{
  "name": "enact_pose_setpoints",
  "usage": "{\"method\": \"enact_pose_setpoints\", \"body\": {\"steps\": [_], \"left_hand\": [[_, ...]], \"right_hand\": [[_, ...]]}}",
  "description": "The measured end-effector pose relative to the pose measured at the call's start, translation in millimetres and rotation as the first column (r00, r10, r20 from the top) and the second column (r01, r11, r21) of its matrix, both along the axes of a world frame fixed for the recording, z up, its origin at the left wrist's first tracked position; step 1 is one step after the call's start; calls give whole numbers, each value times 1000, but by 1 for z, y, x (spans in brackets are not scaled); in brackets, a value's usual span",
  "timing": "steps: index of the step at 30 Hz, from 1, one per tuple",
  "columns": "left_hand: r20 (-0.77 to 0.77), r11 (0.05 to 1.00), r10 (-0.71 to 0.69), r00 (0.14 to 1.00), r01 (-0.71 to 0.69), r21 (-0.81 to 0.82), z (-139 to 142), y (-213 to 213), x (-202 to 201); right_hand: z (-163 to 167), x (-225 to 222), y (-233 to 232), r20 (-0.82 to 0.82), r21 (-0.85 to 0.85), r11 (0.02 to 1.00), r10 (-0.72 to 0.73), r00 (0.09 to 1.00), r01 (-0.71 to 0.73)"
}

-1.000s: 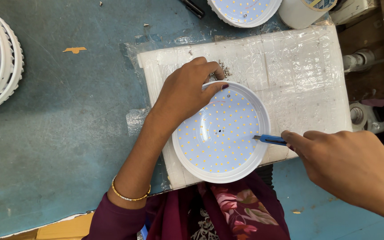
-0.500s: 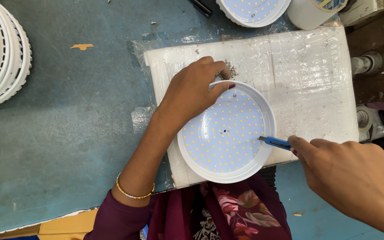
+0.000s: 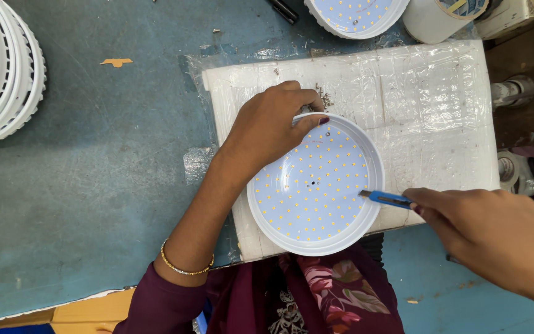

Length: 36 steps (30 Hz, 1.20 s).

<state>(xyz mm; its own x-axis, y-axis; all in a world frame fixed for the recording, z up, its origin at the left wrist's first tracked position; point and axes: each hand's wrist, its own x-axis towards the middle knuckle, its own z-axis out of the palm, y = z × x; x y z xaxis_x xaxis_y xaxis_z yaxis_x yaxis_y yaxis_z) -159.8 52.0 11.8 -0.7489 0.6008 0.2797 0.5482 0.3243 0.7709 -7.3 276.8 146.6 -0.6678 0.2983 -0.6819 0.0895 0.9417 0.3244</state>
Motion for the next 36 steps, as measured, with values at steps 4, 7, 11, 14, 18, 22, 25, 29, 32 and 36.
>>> {"method": "enact_pose_setpoints", "body": {"steps": [4,7,11,14,18,22,25,29,32,36], "left_hand": [[9,1000,-3,1000,3,-2,2,0,0],[9,1000,-1,1000,1,-4,4,0,0],[-52,1000,-7,999,6,-8,6,-3,-3],[24,996,-39,999,40,-77,8,-6,-5],[69,987,-61,996,70,-144,12,-9,-8],[61,987,-53,997,62,-150,15,-12,-10],[85,981,-39,996,54,-188,17,-13,-10],[81,978,-31,996,47,-202,17,-14,-11],[114,975,-27,993,52,-216,17,-14,-12],[117,975,-18,993,44,-217,16,-14,-11]], "right_hand": [[8,5,-7,-40,0,999,-38,998,38],[11,12,-12,-18,66,996,60,998,-58],[11,19,-16,-103,65,995,87,991,-81],[9,21,-15,-147,11,999,36,988,-35],[6,21,-12,-134,20,1000,-11,991,14],[5,20,-10,-89,32,997,-67,994,70],[6,20,-10,-164,-50,995,-90,982,83],[2,18,-13,-151,-43,994,-106,983,100],[0,19,-15,-175,-46,993,-119,977,113],[-1,20,-16,-184,-54,988,-155,971,148]]}}
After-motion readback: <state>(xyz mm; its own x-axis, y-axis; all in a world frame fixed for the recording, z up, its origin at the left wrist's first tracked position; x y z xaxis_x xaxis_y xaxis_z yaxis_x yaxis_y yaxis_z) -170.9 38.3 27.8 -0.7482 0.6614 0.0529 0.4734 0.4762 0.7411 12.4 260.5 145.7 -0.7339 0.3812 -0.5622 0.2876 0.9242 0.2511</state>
